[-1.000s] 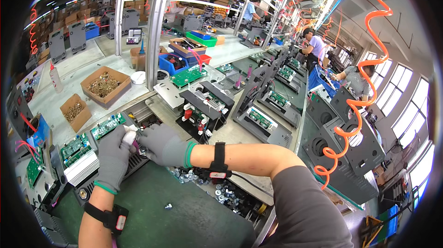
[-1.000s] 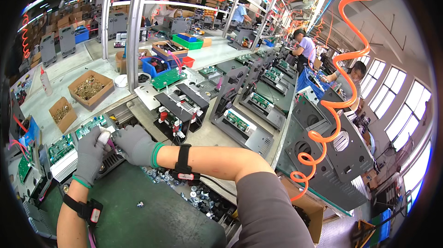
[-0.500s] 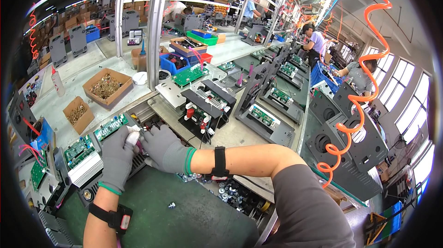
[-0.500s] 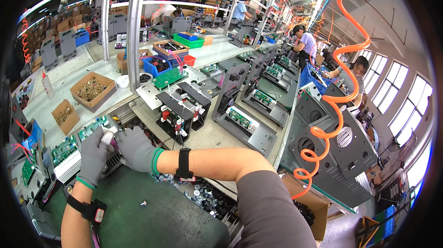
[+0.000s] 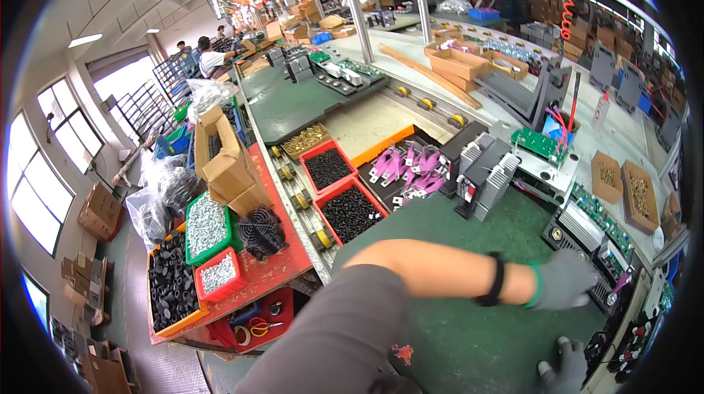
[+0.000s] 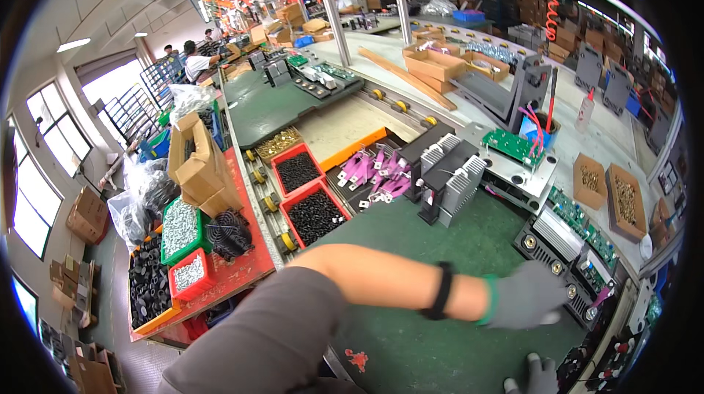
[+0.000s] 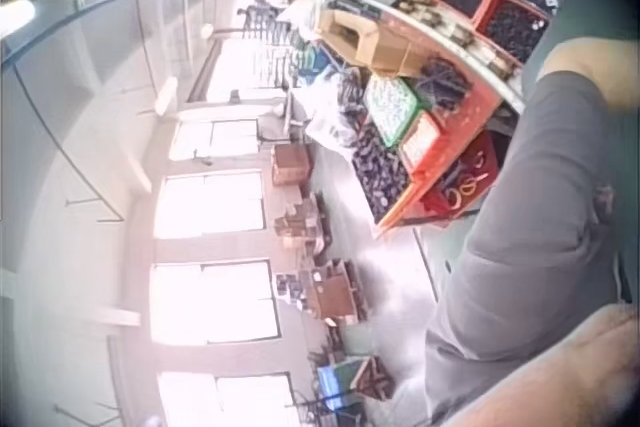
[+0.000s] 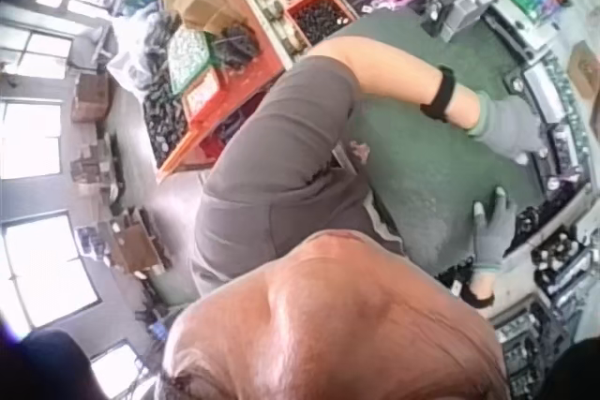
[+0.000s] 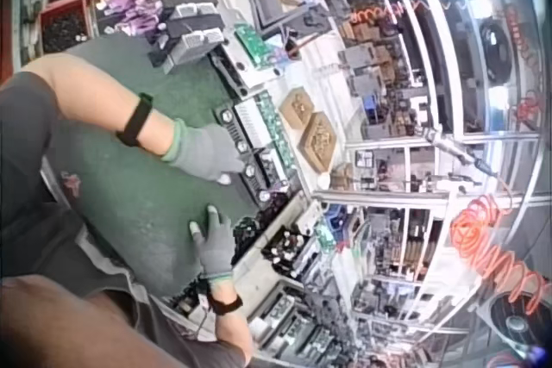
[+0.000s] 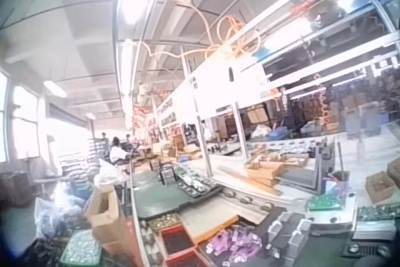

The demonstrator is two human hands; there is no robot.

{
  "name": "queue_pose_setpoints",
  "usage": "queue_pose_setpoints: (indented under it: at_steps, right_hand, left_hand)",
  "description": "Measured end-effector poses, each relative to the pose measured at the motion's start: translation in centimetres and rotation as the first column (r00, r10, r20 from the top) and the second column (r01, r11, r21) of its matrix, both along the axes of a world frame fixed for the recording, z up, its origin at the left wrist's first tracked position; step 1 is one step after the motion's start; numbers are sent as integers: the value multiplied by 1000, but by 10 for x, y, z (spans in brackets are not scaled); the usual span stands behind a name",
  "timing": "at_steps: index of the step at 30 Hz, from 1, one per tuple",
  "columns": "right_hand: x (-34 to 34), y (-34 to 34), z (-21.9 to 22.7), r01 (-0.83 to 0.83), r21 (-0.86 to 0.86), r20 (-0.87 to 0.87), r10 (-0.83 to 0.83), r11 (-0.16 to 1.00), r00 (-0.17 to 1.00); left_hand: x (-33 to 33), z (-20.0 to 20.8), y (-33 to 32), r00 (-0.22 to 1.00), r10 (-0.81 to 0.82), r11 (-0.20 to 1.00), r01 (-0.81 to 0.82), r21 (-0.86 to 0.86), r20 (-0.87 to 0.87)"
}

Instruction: Assembling metal housings and internal components for electronic devices using a pneumatic screwdriver and various parts.

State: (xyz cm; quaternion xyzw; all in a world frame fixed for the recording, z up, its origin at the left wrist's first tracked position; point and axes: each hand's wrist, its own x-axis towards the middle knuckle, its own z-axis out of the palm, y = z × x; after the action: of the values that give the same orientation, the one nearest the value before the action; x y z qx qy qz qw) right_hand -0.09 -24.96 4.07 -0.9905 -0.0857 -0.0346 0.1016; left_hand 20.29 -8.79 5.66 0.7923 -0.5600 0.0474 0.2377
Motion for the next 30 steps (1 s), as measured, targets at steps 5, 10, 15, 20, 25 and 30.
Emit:
queue_pose_setpoints:
  at_steps: [5,10,15,20,25,30]
  right_hand:
    - [-3,7,-14,48,-48,79,-45,998,996]
    - [-2,13,-10,51,52,56,-54,997,997]
    - [-2,20,14,82,204,11,-86,976,996]
    - [-10,25,17,140,414,-15,-147,900,989]
    - [-10,32,22,158,461,-206,-67,873,976]
    - [-10,46,17,352,710,-413,-44,610,910]
  left_hand:
    - [-26,-19,126,922,387,734,-284,617,-35]
    - [-52,-47,160,875,482,806,-458,374,32]
    - [-40,-62,160,861,507,839,-502,211,36]
    - [-19,-48,141,801,564,802,-471,367,-204]
    - [-11,-52,123,824,547,797,-457,395,-150]
    - [-14,-67,119,834,548,811,-508,290,-72]
